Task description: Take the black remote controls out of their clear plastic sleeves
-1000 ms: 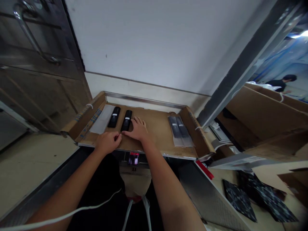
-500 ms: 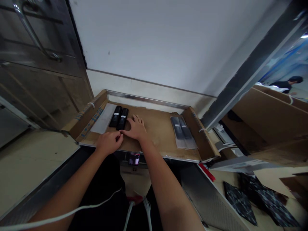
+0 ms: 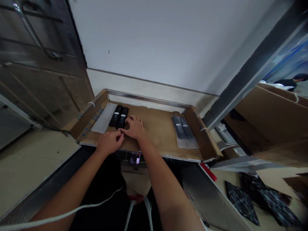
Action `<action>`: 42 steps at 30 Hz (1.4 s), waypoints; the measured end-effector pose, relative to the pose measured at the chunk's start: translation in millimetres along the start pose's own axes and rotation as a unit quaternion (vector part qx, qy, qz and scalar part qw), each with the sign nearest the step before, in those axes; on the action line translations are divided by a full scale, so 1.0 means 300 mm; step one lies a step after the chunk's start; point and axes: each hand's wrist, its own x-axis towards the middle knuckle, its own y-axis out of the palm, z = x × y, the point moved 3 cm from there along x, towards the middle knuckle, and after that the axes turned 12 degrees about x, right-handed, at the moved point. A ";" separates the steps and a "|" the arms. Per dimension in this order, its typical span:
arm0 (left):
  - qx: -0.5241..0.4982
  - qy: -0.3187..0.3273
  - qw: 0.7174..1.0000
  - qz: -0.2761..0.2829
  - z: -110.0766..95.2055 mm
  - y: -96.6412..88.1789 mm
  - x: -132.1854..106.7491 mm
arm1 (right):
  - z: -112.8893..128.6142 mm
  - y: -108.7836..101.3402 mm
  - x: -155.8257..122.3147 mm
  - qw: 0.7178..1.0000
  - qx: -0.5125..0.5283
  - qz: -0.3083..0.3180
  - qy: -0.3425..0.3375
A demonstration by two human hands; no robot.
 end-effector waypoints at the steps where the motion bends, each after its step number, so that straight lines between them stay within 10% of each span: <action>1: 0.001 0.001 1.000 -0.001 0.000 0.000 0.000 | 0.004 0.001 0.002 1.000 0.004 0.000 -0.006; 11: -0.007 0.015 1.000 -0.005 0.004 0.000 0.002 | -0.012 -0.034 0.003 0.994 0.037 -0.101 0.033; 21: 0.012 0.005 1.000 0.007 -0.007 -0.009 0.001 | -0.387 -0.452 -0.238 0.882 -0.236 -0.287 0.291; 26: 0.021 0.005 1.000 0.015 -0.002 -0.005 0.004 | -0.471 -0.461 -0.295 0.874 -0.281 -0.269 0.293; 37: -0.033 0.019 0.999 0.011 -0.002 0.010 0.029 | -0.376 -0.412 -0.301 0.933 -0.244 -0.134 0.227; 42: -0.191 0.049 0.979 0.048 0.030 -0.147 -0.139 | -0.284 -0.450 -0.442 0.978 -0.156 -0.053 0.128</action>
